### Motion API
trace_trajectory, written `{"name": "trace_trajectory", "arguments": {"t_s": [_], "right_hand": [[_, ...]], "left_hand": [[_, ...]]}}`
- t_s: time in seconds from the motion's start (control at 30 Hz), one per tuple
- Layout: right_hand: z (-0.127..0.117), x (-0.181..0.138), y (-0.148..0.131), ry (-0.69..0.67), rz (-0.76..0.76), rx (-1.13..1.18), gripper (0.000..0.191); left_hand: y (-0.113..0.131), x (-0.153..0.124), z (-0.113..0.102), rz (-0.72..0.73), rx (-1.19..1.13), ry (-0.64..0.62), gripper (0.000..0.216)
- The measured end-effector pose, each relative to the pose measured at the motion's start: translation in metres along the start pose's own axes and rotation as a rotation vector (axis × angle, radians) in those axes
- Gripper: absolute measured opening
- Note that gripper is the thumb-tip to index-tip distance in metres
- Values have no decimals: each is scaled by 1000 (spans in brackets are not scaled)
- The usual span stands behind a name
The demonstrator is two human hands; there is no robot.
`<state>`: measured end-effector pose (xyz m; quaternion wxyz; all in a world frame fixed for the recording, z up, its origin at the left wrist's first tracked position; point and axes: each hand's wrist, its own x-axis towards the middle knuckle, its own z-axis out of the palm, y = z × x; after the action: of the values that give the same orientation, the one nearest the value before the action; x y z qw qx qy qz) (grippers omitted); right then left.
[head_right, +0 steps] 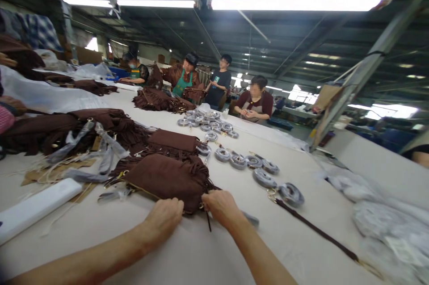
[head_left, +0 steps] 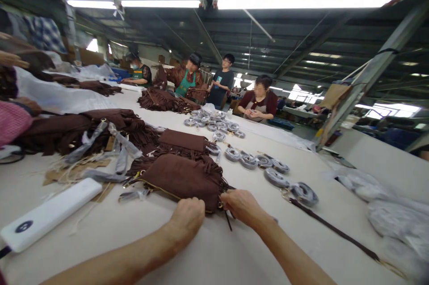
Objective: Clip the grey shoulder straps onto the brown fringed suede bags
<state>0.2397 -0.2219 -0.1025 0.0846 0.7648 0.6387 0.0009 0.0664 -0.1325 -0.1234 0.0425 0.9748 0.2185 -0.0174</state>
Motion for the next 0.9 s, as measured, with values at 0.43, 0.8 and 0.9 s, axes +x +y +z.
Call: {"name": "trace_trajectory", "arguments": {"t_s": [0.43, 0.8, 0.9], "right_hand": [[-12, -60, 99, 58, 197, 258, 27], [16, -144, 51, -168, 219, 170, 22], [15, -158, 53, -62, 327, 152, 27]], "left_hand": [[-79, -28, -36, -62, 171, 167, 11], [-11, 1, -5, 373, -84, -98, 7], [-13, 3, -2, 363, -133, -83, 7]]}}
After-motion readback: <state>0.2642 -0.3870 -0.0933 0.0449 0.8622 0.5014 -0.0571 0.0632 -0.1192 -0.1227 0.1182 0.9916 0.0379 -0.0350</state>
